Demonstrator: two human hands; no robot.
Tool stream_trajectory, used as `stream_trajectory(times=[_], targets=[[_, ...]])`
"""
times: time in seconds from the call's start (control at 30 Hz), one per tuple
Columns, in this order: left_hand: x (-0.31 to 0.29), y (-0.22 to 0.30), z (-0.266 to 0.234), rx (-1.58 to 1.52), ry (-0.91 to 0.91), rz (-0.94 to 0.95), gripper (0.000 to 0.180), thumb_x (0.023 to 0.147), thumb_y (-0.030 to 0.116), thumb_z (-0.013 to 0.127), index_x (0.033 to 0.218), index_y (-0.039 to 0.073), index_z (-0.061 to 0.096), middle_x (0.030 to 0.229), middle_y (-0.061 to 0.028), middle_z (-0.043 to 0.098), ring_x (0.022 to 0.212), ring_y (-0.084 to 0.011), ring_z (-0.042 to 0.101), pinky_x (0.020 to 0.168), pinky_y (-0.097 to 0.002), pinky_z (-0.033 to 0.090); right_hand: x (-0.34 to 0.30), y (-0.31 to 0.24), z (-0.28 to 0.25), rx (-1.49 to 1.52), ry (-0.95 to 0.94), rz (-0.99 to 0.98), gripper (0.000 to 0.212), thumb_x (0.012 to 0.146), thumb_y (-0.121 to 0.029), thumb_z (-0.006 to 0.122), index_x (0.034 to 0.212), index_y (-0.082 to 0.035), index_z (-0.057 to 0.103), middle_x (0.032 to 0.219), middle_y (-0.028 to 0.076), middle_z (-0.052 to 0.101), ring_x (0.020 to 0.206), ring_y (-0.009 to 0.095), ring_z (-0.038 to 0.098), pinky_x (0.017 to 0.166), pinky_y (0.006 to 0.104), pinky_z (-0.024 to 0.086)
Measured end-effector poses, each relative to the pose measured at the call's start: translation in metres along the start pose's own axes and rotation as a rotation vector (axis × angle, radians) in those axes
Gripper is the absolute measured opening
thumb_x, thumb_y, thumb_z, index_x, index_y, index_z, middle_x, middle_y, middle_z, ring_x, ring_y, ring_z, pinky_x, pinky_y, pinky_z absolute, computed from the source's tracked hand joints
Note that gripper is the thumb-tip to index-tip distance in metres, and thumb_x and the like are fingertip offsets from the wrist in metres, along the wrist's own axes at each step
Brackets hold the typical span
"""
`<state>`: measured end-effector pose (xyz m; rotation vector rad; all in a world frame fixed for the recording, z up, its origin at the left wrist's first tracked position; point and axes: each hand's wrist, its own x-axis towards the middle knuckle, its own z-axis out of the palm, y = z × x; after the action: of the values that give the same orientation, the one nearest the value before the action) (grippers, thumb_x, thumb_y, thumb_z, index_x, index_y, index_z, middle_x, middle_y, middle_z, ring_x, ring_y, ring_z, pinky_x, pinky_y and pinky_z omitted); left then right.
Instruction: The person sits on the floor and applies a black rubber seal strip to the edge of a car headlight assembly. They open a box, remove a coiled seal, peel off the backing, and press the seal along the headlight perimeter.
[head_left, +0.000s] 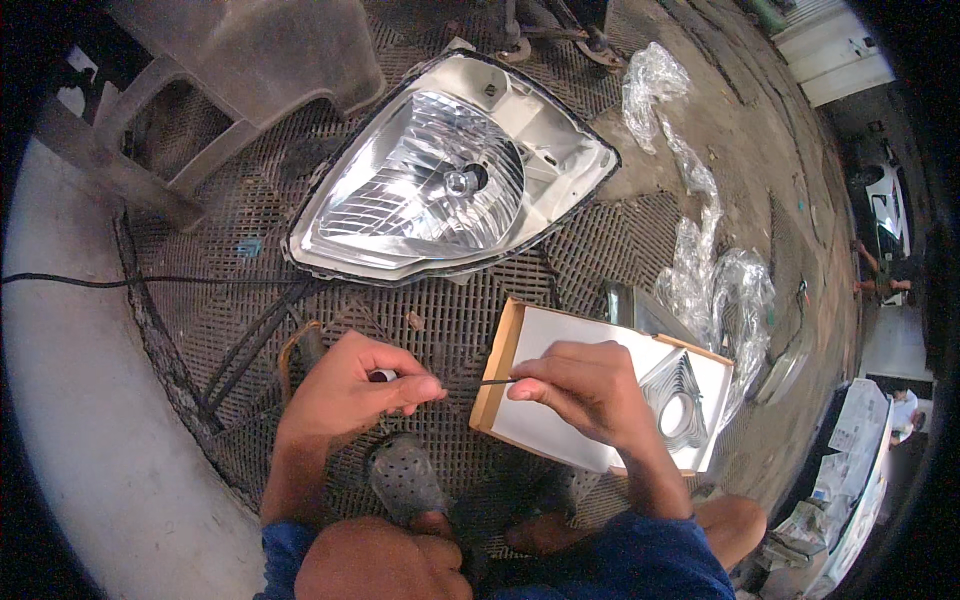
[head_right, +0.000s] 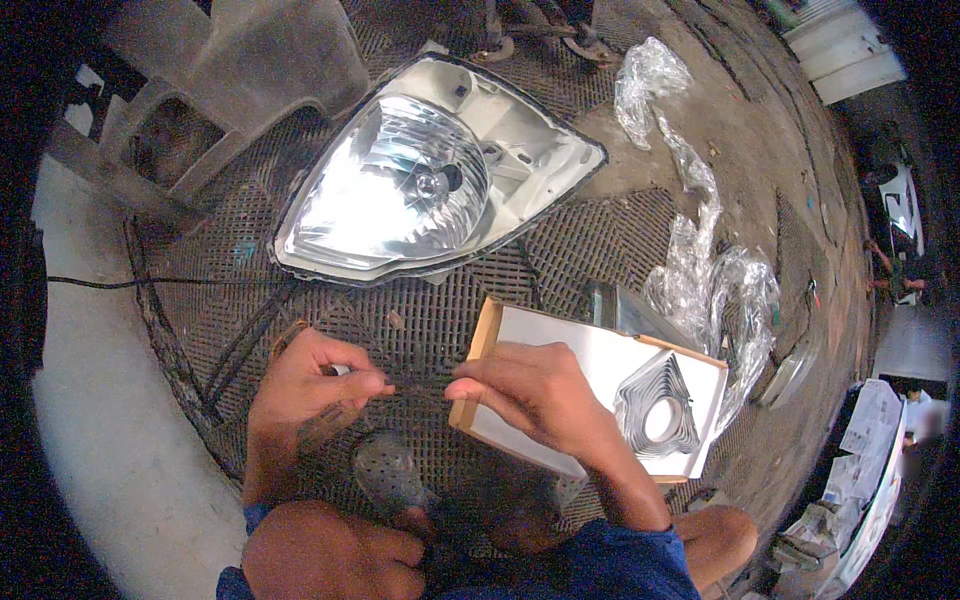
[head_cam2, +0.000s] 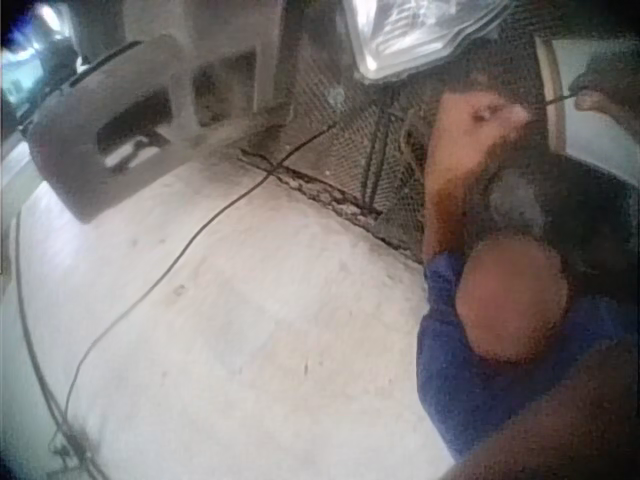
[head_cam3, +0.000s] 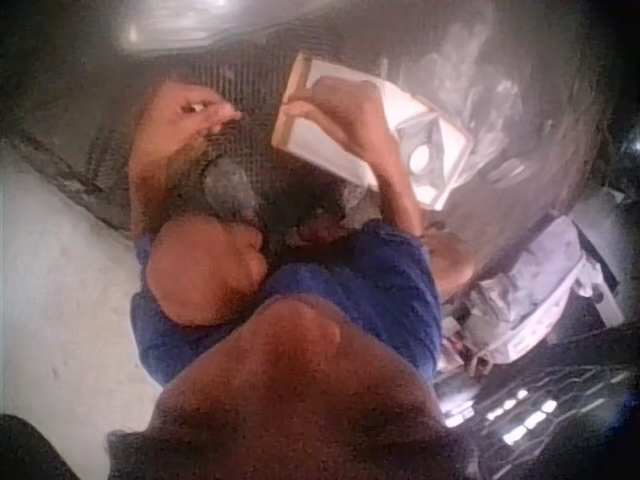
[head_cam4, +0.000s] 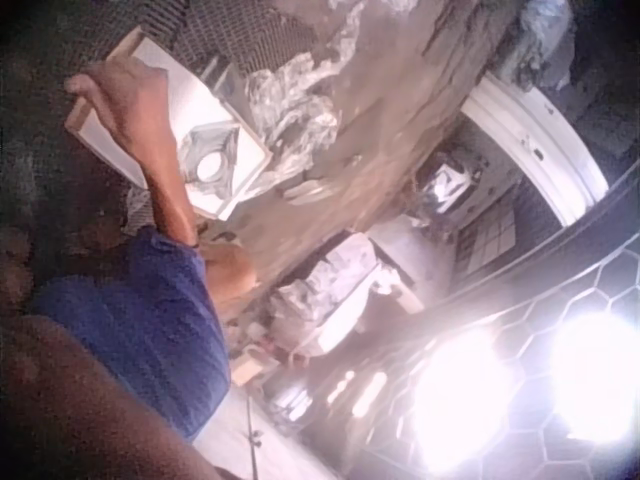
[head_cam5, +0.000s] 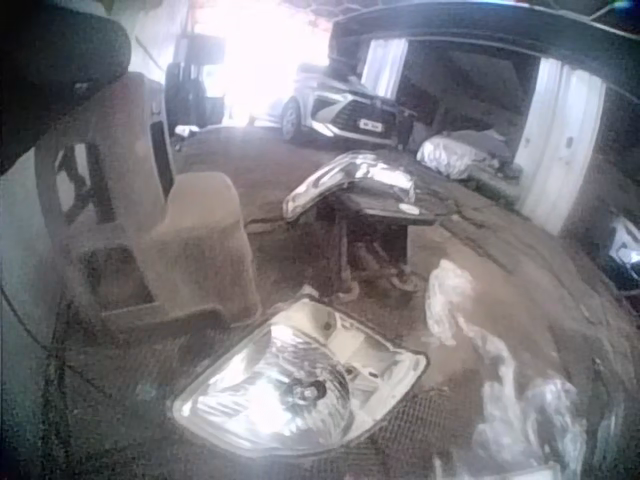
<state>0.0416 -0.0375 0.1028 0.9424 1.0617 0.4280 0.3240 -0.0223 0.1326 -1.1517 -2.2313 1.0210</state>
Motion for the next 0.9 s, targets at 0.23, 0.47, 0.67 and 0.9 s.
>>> stream_trajectory(times=[0.23,0.47,0.67,0.9], targets=[[-0.007,-0.008,0.006,0.046,0.114,0.039,0.021,0.09,0.021,0.078,0.093,0.0,0.078,0.072,-0.002,0.07,0.067,-0.0062,0.061,0.06,-0.023,0.046,-0.014,0.013,0.024,0.361,0.079,0.118,0.021,0.084,-0.009,0.08,0.104,-0.003,0.078,0.084,0.008,0.073,0.074,0.018,0.07,0.066,0.0326,0.054],[-0.007,0.001,0.011,0.091,0.161,0.071,0.021,0.09,0.021,0.076,0.093,0.0,0.079,0.07,-0.0024,0.069,0.064,-0.0066,0.06,0.059,-0.0236,0.046,-0.02,0.011,0.016,0.29,0.167,0.075,0.019,0.082,-0.006,0.081,0.101,-0.003,0.079,0.092,0.01,0.076,0.078,0.019,0.071,0.069,0.0298,0.056],[-0.003,-0.006,0.011,0.01,0.13,0.145,0.022,0.091,0.021,0.076,0.094,-0.001,0.079,0.07,-0.0024,0.069,0.064,-0.0064,0.06,0.058,-0.023,0.045,-0.017,0.006,0.007,0.062,0.215,-0.038,0.022,0.083,-0.004,0.079,0.104,-0.004,0.075,0.09,0.012,0.072,0.077,0.025,0.071,0.065,0.0338,0.056],[0.0,-0.002,0.011,-0.056,0.058,0.143,0.024,0.091,0.022,0.077,0.095,-0.002,0.079,0.072,-0.0024,0.07,0.064,-0.0066,0.06,0.057,-0.0224,0.045,-0.016,0.002,-0.003,-0.061,0.278,-0.111,0.019,0.08,0.0,0.08,0.093,-0.006,0.068,0.086,0.011,0.072,0.073,0.024,0.07,0.064,0.0312,0.054]])
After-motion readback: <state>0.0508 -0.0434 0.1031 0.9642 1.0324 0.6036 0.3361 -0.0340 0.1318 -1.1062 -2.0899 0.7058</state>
